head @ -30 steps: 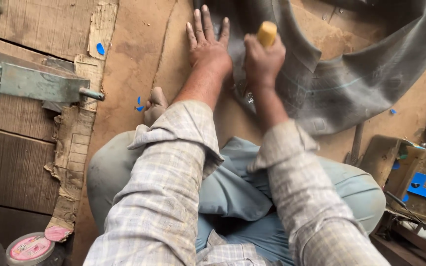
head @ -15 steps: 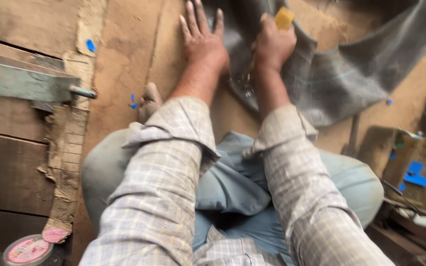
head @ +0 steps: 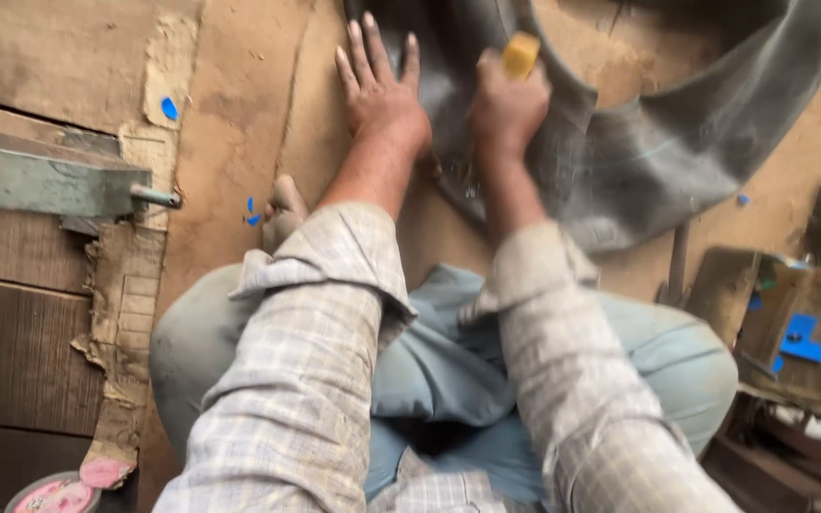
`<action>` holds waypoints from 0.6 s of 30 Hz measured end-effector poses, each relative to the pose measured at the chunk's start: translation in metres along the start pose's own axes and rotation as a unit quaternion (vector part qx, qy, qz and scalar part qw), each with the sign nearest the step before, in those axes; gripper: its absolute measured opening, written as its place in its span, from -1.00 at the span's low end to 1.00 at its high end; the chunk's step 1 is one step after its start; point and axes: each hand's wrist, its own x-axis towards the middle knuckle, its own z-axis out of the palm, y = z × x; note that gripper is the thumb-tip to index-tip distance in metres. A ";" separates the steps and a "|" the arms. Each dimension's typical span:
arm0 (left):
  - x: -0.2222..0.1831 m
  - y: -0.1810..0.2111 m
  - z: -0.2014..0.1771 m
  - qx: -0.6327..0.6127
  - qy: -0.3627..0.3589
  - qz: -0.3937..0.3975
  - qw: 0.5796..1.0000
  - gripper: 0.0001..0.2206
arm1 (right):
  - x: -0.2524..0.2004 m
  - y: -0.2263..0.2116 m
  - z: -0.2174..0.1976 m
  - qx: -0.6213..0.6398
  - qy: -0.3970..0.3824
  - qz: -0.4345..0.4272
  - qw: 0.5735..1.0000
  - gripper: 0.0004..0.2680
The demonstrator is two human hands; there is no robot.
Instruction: The person sits on the floor with a rubber tire inner tube. They mark the tube with a yellow marker, press a patch onto the puncture area, and use a red electric grinder to buff the rubber surface around the patch, repositioning the tube as they work.
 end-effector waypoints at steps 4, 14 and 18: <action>-0.013 0.000 -0.009 -0.009 -0.085 0.003 0.996 0.43 | 0.006 -0.011 -0.005 0.146 -0.048 0.134 0.979 -0.80; -0.013 0.002 -0.025 -0.005 -0.047 0.003 0.999 0.26 | -0.007 -0.011 -0.018 0.135 -0.156 0.018 0.978 -0.89; 0.010 0.006 0.009 0.002 0.000 -0.011 1.000 0.09 | -0.002 -0.003 -0.010 0.167 -0.207 -0.004 0.964 -0.91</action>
